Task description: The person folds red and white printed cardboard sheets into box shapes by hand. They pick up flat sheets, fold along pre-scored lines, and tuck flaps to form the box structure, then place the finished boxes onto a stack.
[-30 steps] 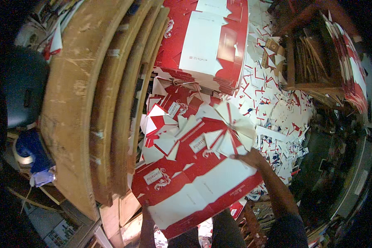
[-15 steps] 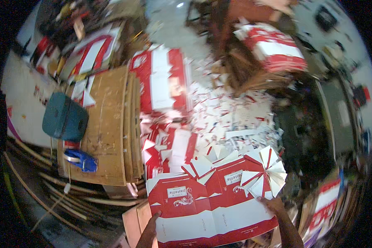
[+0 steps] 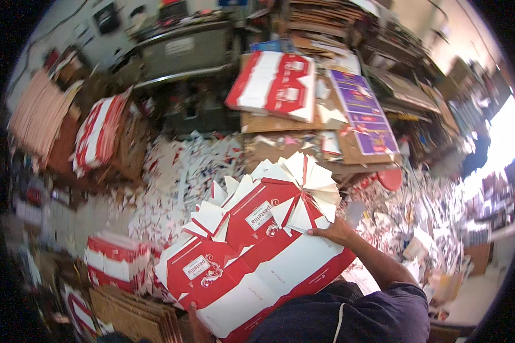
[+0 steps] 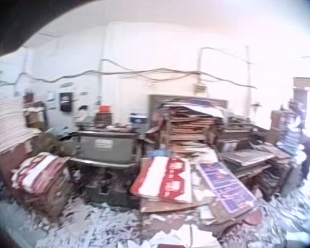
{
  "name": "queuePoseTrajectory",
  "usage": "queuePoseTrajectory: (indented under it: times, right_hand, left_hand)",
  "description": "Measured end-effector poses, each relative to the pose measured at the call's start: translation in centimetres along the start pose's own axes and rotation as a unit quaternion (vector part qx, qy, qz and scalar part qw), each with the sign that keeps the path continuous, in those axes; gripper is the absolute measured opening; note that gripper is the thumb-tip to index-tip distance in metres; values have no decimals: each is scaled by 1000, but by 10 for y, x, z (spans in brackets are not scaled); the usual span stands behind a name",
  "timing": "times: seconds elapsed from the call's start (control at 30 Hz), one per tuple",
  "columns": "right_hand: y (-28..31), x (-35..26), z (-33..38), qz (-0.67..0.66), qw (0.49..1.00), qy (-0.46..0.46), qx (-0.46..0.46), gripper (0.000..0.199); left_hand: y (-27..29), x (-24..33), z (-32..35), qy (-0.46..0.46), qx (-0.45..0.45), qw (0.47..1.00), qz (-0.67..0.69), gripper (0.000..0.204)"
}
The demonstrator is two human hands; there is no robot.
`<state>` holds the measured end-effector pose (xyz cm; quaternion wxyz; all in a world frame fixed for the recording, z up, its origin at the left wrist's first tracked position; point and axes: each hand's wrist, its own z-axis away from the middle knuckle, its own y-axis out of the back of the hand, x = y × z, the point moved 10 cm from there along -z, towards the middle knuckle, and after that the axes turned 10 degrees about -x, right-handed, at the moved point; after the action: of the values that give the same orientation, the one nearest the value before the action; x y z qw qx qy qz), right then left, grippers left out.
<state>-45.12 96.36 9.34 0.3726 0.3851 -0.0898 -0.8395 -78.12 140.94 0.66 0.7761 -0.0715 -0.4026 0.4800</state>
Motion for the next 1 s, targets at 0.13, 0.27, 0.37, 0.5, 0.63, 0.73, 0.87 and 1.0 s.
queuePoseTrajectory:
  times: [0.13, 0.27, 0.37, 0.5, 0.63, 0.73, 0.87, 1.0]
  right_hand:
    - [123, 111, 49, -101, 992, -16, 72, 86]
    - [240, 250, 87, -200, 970, -56, 128, 81]
    - [340, 350, 109, -261, 948, -99, 155, 80]
    - [492, 499, 119, -309, 917, -53, 247, 79]
    - [637, 616, 136, -374, 893, -90, 232, 69]
    - [725, 659, 148, -379, 887, -146, 218, 70]
    - [808, 681, 146, -306, 906, -130, 262, 81]
    - [881, 645, 104, -298, 923, -77, 233, 90]
  left_hand:
    - [-130, -54, -14, 27, -33, 996, -83, 82]
    - [-286, -145, -31, 82, -117, 981, -132, 82]
    - [-412, -237, -29, 111, -161, 968, -157, 82]
    - [-620, -372, 11, 170, -218, 951, -138, 82]
    - [-657, -525, -66, 76, -216, 947, -223, 73]
    - [-751, -588, -55, 72, -250, 932, -252, 67]
    - [-813, -640, -51, 124, -271, 933, -200, 64]
    - [-853, -658, -47, 92, -256, 948, -162, 62]
